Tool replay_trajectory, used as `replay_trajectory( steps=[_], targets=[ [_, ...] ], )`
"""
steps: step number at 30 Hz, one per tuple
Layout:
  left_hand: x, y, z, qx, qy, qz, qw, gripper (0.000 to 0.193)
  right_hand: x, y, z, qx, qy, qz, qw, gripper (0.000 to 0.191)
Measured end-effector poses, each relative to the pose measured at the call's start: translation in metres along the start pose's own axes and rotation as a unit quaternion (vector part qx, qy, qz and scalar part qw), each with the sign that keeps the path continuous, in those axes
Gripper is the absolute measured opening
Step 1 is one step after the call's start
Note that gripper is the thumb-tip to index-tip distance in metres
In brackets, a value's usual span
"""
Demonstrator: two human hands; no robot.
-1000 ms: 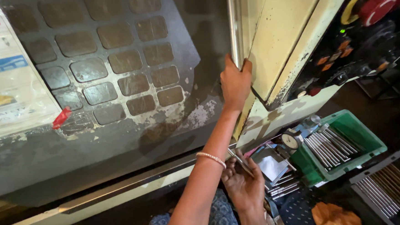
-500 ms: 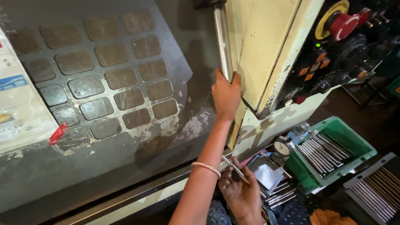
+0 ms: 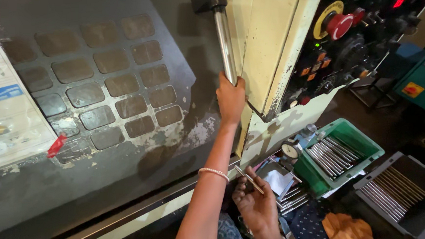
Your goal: The person inserts cylindrical metal rods into a grid of square indentations on a metal plate. They open a machine door, place the rods into slots inside, close the door, and repeat the process with multiple rods.
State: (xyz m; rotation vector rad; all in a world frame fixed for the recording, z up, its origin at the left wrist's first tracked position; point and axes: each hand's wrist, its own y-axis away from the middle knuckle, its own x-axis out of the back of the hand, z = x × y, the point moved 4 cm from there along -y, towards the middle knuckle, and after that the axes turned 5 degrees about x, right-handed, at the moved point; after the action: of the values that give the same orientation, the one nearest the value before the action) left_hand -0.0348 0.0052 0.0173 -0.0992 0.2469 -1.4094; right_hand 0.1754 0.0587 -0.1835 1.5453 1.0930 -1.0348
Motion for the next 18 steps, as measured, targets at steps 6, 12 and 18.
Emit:
replay_trajectory(
  steps=[6,12,18],
  targets=[
    [-0.002,0.008,-0.007,-0.004,-0.036,0.014,0.999,0.039,0.018,0.016,-0.001,0.015,0.014,-0.003,1.0,0.04],
    [-0.023,0.019,-0.01,-0.025,-0.029,0.005,0.999,0.038,0.036,0.031,-0.022,0.018,0.019,0.0,1.0,0.04],
    [-0.006,0.034,-0.007,0.02,-0.026,-0.018,0.999,0.037,0.038,0.066,-0.007,0.01,0.019,-0.003,1.0,0.032]
  ],
)
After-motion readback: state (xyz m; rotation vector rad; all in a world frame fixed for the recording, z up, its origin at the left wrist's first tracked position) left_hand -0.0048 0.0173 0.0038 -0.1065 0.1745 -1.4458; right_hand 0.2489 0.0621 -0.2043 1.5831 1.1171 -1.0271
